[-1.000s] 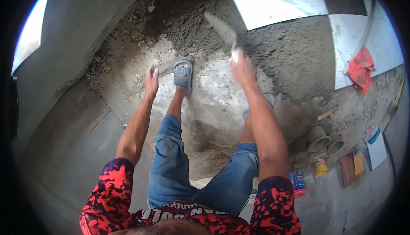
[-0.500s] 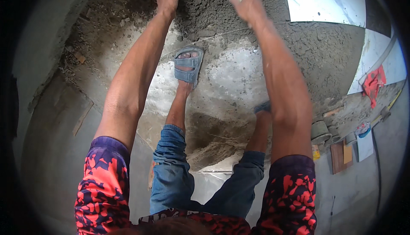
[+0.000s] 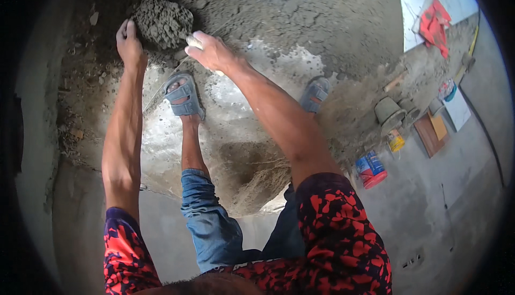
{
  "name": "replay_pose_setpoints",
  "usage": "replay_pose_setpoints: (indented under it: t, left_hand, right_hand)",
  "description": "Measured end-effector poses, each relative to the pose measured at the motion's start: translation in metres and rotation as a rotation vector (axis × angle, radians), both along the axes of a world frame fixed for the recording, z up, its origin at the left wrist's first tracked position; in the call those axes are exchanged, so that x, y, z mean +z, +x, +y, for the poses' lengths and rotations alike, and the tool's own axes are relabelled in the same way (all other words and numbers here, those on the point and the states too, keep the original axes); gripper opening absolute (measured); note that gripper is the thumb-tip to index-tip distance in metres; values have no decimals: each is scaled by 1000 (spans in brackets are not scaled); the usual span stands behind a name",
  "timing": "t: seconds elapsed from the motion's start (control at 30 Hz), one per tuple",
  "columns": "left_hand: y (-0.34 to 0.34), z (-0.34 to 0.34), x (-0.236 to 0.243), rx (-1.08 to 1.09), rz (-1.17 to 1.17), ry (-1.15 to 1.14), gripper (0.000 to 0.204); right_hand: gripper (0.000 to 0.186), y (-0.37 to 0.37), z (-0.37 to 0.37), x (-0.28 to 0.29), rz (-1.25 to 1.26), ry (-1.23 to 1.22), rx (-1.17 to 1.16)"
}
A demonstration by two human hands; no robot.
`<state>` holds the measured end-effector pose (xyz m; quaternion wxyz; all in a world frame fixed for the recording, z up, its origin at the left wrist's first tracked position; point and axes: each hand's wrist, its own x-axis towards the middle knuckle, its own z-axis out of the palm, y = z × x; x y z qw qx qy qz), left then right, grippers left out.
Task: Spread and level mortar on the floor to prepare for tile installation.
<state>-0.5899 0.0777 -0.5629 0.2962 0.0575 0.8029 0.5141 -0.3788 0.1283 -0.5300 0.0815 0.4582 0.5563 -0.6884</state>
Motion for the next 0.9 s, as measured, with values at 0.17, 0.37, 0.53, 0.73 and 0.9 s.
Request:
replay_pose_setpoints:
  t: [0.17, 0.37, 0.53, 0.73, 0.9]
  left_hand:
    - [95, -1, 52, -26, -377, -36, 37]
    - [255, 26, 42, -251, -494, 23, 29]
    - [309, 50, 43, 3, -1032, -108, 23]
    - [280, 15, 46, 85, -1181, -23, 23]
    - [258, 30, 67, 110, -1078, -15, 23]
  right_hand:
    - [48, 113, 17, 61, -157, 136, 89]
    - [45, 239, 24, 104, -400, 376, 14]
    - [36, 310, 53, 94, -805, 723, -26]
    - [39, 287, 27, 114, -423, 406, -211]
    - [44, 228, -19, 153, -310, 681, -133]
